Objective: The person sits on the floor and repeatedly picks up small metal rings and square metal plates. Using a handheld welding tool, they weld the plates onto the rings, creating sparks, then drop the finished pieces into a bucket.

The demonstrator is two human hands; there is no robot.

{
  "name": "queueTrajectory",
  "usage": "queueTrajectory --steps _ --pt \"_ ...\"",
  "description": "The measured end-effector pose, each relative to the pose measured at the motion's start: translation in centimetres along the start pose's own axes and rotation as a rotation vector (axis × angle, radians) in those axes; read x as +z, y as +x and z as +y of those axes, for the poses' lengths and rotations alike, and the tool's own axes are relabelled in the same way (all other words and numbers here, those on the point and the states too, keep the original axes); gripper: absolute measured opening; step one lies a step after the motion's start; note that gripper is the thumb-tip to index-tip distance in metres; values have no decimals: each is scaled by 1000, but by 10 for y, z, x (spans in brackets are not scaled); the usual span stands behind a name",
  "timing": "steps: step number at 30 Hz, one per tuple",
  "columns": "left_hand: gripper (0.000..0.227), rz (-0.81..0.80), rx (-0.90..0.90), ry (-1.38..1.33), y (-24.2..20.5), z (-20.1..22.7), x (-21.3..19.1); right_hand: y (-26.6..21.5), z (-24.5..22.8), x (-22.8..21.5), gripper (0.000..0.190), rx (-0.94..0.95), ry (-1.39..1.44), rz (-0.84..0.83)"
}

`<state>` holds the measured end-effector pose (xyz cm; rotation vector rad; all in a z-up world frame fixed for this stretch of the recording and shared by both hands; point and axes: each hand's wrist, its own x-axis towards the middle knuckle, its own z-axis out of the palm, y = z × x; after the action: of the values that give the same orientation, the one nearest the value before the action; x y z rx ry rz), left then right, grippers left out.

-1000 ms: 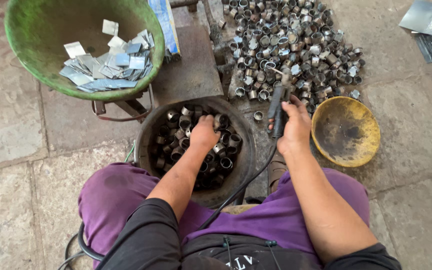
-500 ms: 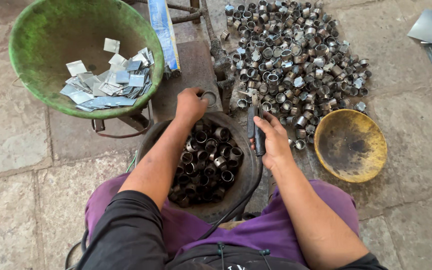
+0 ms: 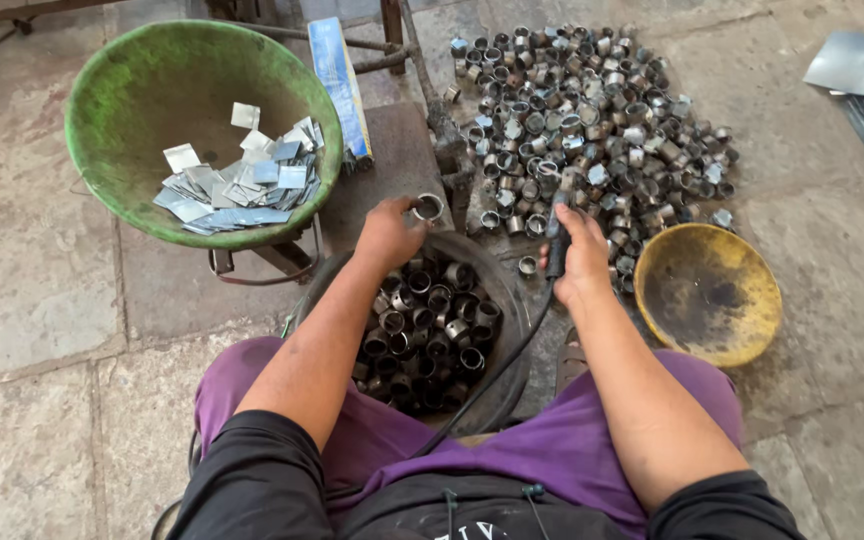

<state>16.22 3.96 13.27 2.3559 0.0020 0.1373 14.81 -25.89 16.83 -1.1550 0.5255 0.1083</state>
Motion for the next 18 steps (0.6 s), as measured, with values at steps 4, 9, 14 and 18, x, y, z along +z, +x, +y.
queueTrajectory --steps 4,9,14,18 --pt "45 12 31 -53 -20 0 0 -24 15 2 60 -60 -54 -68" --pt "44 7 57 38 -19 -1 -15 -63 19 8 69 -65 -171 -122" --pt "42 72 -200 20 4 -30 -65 -75 -8 15 70 -101 -188 -158" --pt "44 357 -309 278 13 -66 -115 -58 -36 28 64 -185 -201 -228"
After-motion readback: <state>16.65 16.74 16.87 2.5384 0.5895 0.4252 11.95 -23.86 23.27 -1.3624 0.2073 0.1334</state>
